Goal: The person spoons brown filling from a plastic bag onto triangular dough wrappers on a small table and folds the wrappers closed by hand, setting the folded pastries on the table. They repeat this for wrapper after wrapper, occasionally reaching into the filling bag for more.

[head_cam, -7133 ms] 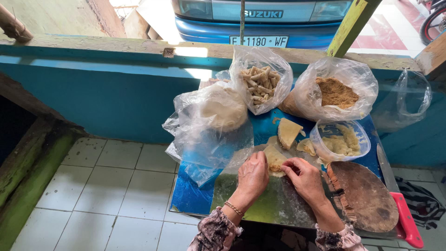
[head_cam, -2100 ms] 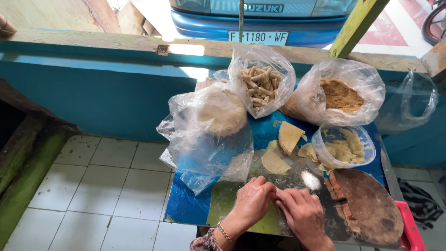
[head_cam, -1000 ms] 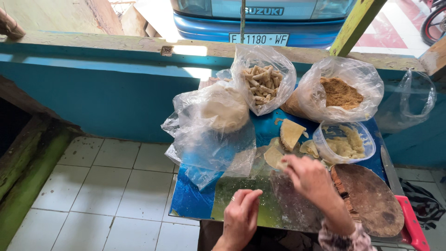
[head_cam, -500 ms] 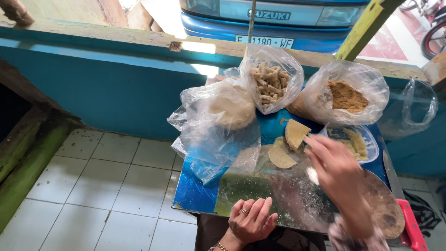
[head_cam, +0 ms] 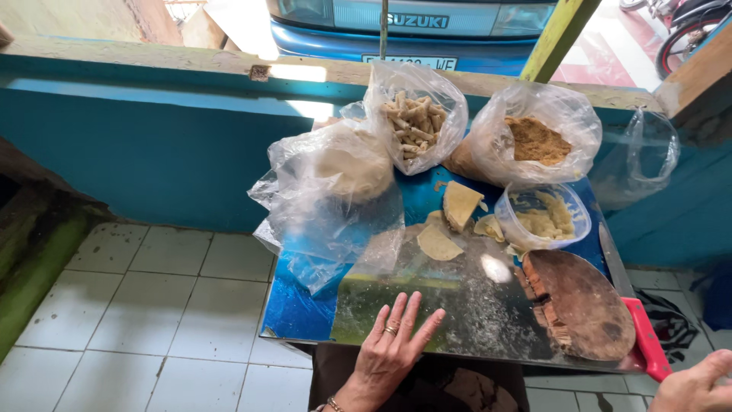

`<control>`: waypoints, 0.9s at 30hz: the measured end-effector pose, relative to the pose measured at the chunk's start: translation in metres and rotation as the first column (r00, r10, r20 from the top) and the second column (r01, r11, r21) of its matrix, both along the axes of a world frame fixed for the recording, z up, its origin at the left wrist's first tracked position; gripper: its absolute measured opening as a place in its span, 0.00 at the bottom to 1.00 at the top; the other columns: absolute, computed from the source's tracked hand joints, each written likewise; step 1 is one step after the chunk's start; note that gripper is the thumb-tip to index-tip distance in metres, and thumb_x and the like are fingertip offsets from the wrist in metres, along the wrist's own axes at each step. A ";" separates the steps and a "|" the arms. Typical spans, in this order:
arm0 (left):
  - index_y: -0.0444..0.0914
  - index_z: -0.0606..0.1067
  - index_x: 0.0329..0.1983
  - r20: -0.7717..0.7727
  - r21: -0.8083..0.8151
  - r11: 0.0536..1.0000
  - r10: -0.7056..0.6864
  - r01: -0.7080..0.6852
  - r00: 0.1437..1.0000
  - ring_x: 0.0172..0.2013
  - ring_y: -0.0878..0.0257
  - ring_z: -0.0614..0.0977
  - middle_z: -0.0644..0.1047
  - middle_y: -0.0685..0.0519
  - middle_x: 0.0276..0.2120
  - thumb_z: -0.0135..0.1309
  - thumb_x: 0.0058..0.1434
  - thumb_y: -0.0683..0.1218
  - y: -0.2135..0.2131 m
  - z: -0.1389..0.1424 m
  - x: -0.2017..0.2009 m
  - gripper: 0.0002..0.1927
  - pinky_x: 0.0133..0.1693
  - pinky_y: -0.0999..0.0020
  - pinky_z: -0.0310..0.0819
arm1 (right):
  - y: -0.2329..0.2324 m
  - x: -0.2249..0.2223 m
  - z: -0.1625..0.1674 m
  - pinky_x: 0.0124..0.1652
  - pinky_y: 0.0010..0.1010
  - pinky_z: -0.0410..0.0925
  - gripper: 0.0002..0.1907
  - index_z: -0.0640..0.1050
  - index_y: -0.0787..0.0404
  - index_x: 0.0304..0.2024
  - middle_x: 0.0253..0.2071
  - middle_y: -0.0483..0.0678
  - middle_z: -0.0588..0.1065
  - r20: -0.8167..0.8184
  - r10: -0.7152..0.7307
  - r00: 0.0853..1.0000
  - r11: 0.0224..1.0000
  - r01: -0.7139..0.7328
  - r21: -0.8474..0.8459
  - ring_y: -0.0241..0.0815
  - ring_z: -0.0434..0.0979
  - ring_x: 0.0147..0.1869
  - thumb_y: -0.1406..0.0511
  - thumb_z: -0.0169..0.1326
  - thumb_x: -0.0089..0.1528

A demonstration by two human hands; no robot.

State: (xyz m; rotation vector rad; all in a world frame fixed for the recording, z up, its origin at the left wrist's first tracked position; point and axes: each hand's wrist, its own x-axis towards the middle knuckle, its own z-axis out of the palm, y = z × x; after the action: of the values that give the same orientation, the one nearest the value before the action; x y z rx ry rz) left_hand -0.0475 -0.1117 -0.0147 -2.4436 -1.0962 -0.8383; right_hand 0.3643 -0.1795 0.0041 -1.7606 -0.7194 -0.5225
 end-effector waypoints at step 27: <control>0.39 0.66 0.73 0.052 0.067 0.998 0.013 -0.017 0.999 0.66 0.46 0.73 0.71 0.36 0.66 0.49 0.71 0.48 0.007 -0.009 0.010 0.27 0.64 0.52 0.67 | 0.027 -0.034 0.006 0.49 0.31 0.73 0.33 0.78 0.68 0.51 0.39 0.45 0.70 -0.394 0.580 0.713 0.734 -0.248 0.632 0.40 0.75 0.46 0.47 0.33 0.76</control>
State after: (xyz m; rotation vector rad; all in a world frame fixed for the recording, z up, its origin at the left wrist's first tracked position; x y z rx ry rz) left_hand -0.0375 -0.1046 -0.0238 -2.3683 -1.0852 -0.9225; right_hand 0.3298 -0.1520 0.0104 -1.0524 -0.4598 0.1498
